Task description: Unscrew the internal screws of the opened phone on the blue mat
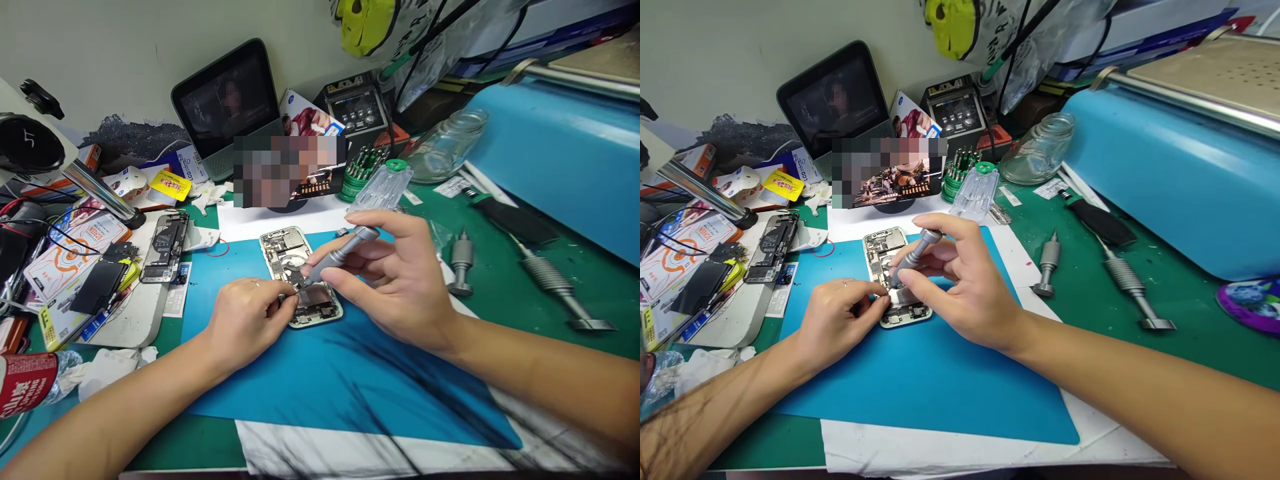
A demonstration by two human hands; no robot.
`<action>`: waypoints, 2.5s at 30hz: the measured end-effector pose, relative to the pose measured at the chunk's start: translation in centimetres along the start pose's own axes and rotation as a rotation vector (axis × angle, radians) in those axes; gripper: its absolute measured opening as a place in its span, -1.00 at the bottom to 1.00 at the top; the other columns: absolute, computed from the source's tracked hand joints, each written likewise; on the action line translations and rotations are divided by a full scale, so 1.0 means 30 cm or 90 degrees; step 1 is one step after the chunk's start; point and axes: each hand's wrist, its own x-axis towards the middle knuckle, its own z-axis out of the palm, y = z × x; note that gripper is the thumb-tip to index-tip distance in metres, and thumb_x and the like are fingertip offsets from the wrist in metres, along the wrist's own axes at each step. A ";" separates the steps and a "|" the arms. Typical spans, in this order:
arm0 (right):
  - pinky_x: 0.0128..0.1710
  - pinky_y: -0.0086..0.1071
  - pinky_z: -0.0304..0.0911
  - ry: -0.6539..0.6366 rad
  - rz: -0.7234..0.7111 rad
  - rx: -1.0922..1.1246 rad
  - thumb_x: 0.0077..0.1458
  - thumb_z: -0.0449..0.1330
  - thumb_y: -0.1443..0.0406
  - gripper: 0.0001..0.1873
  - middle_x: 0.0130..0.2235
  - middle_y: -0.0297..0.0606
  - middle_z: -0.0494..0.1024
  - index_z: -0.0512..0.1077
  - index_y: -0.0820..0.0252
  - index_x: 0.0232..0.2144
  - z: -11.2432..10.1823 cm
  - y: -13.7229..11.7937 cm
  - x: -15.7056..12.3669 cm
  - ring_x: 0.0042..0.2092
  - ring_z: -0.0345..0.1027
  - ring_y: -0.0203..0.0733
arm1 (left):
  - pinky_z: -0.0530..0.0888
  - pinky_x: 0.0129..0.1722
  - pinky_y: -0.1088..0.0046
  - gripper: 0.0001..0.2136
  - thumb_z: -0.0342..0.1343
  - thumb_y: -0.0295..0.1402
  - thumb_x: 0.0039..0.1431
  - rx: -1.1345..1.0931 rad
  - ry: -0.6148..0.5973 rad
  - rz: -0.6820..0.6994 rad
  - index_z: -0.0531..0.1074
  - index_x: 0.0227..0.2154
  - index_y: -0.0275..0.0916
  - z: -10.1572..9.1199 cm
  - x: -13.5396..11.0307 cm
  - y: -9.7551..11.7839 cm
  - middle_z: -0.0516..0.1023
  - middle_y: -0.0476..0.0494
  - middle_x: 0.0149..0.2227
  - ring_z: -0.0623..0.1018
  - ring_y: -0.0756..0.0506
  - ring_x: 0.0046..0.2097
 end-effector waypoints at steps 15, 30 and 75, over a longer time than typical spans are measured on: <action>-0.26 -0.31 0.57 -0.012 0.027 -0.003 0.15 0.22 0.37 -0.52 -0.24 -0.33 0.56 0.17 -0.10 0.04 0.002 0.003 0.000 -0.20 0.55 -0.18 | 0.29 -0.47 0.52 -0.91 0.11 -0.43 0.21 -0.007 -0.013 -0.004 0.52 -0.33 -0.21 -0.001 0.000 0.000 0.48 0.05 -0.58 0.43 0.03 -0.53; -0.30 -0.33 0.56 -0.017 0.020 -0.007 0.15 0.22 0.41 -0.51 -0.25 -0.34 0.56 0.15 -0.06 0.05 0.000 0.005 0.002 -0.19 0.54 -0.20 | 0.30 -0.46 0.50 -0.93 0.14 -0.39 0.20 0.004 -0.011 -0.014 0.52 -0.32 -0.21 0.001 -0.003 -0.002 0.45 0.07 -0.60 0.43 0.02 -0.54; -0.20 -0.35 0.53 -0.040 -0.175 -0.075 0.10 0.20 0.53 -0.29 -0.08 -0.25 0.40 0.12 -0.08 0.21 0.003 0.015 -0.018 -0.16 0.49 -0.26 | 0.25 -0.11 0.18 -0.85 0.08 -0.40 0.09 0.068 -0.071 -0.057 0.22 -0.30 -0.18 -0.020 0.006 0.015 0.37 -0.14 -0.20 0.33 -0.21 -0.11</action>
